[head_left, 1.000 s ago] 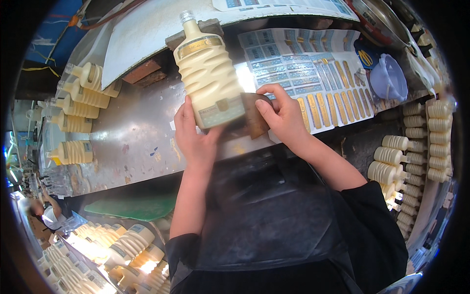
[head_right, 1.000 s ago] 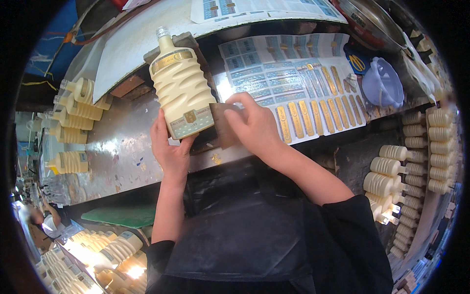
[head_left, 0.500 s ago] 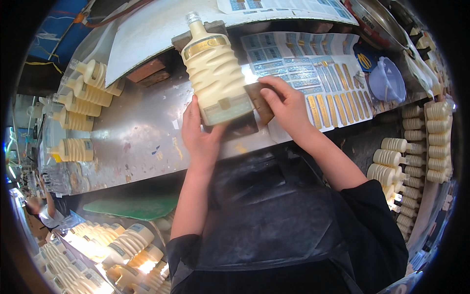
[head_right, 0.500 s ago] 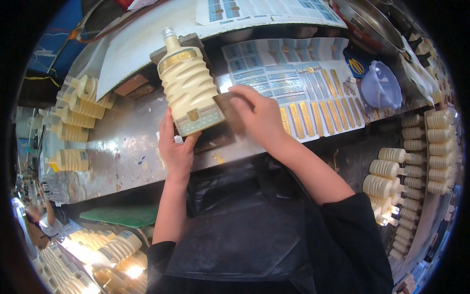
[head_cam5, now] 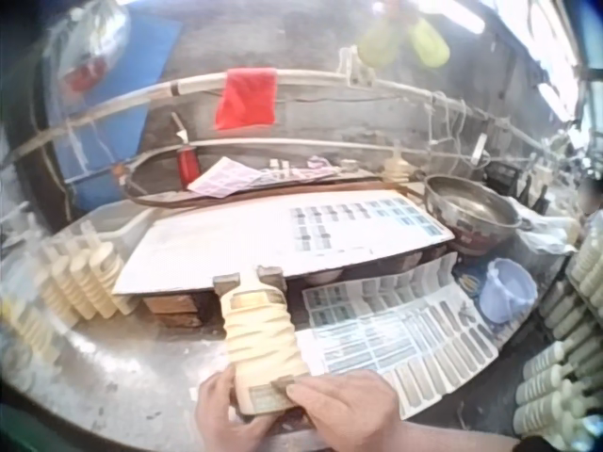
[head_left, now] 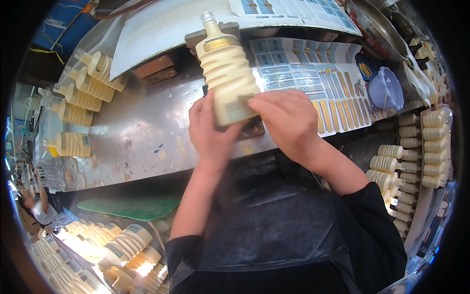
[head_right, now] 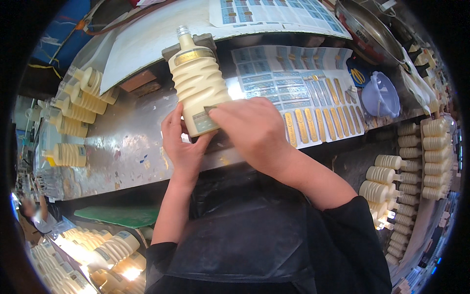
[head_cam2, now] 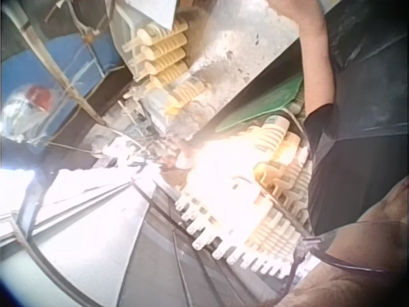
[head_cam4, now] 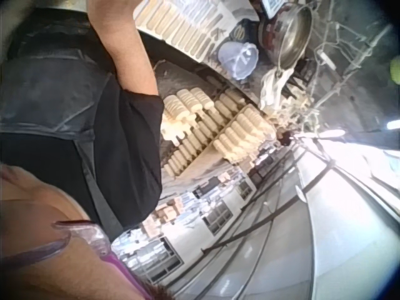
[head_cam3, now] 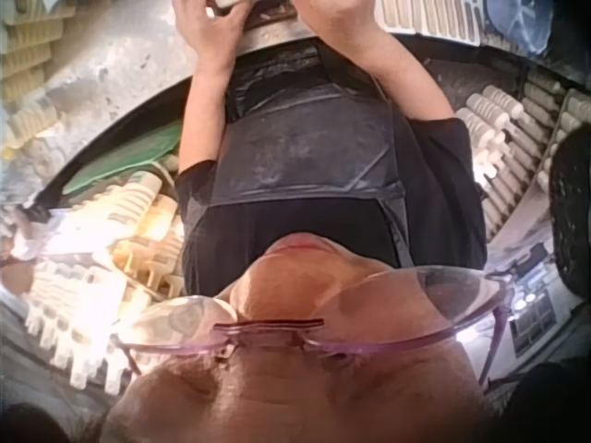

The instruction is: The person applies adhesive labels to the neck and body of cream-colored plastic bottles. They peel labels from a sheet, position them on the bottle, and smooth them down, repeating the process for multiple bottles.

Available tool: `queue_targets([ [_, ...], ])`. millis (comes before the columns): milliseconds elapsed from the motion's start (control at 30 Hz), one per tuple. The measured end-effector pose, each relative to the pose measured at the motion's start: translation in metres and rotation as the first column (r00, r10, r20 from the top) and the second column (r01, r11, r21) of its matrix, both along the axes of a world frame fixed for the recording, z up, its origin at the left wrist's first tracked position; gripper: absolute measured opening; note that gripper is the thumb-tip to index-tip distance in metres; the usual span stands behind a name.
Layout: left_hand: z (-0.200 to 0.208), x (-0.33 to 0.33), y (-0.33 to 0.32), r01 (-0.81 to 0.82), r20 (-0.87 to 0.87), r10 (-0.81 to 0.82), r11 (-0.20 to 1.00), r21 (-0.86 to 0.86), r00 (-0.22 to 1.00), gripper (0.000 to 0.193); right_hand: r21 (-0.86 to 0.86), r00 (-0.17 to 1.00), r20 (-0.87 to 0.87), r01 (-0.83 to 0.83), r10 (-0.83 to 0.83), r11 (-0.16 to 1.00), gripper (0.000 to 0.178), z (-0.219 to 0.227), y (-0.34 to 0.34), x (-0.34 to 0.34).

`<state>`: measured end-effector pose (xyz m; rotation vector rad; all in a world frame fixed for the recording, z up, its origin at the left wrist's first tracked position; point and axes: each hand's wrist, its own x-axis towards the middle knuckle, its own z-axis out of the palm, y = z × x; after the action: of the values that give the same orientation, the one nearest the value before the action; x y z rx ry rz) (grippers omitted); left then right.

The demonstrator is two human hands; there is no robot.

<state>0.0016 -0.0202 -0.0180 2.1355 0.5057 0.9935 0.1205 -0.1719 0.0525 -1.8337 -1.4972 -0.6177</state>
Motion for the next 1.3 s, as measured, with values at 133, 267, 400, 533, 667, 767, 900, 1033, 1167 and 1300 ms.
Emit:
queue_targets([
  [133,-0.007,0.008,-0.004,-0.042,0.02,0.04,0.99,0.131,0.999,0.065,-0.075,0.97,0.126,-0.197,0.205,0.978,0.021,0.009,0.013,-0.022],
  [267,-0.005,0.009,-0.007,-0.037,0.048,0.029,0.984,0.174,0.998,0.059,-0.16,0.978,0.151,-0.12,0.144,0.98,0.026,0.027,0.017,-0.027],
  [400,0.001,0.011,-0.007,-0.044,0.033,0.039,0.987,0.157,0.999,0.063,-0.3,0.981,0.176,-0.027,0.083,0.954,0.028,0.032,0.022,-0.035],
  [533,-0.007,0.004,-0.002,-0.042,-0.001,0.043,0.989,0.145,0.999,0.074,-0.307,0.982,0.055,-0.158,0.183,0.938,0.029,0.029,0.023,-0.037],
  [667,-0.006,-0.006,0.007,0.042,-0.047,-0.045,0.998,-0.049,0.998,0.09,-0.245,0.969,-0.247,-0.04,-0.022,0.969,0.027,0.019,0.013,-0.015],
  [767,-0.004,-0.01,0.016,0.112,0.0,-0.114,0.975,-0.189,0.993,0.09,-0.308,0.833,-0.5,0.085,-0.237,0.948,0.026,0.007,0.004,0.001],
  [900,0.016,0.008,0.018,0.067,0.036,-0.056,0.833,-0.549,0.998,0.084,-0.24,0.644,-0.717,0.135,-0.269,0.962,0.029,-0.029,-0.007,0.007],
  [1033,0.003,0.027,0.022,0.014,-0.058,-0.043,0.904,-0.426,0.997,0.072,-0.259,0.391,-0.865,0.188,-0.314,0.947,0.032,-0.06,-0.015,0.011],
  [1167,-0.015,0.026,0.025,0.125,0.123,-0.067,0.813,-0.569,0.99,0.059,-0.249,0.417,-0.85,0.219,-0.321,0.943,0.032,-0.076,-0.017,0.017],
  [1300,0.02,0.027,0.026,0.104,0.107,-0.042,0.717,-0.689,0.993,0.05,-0.174,0.397,-0.881,0.229,-0.255,0.958,0.033,-0.062,-0.017,0.034],
])
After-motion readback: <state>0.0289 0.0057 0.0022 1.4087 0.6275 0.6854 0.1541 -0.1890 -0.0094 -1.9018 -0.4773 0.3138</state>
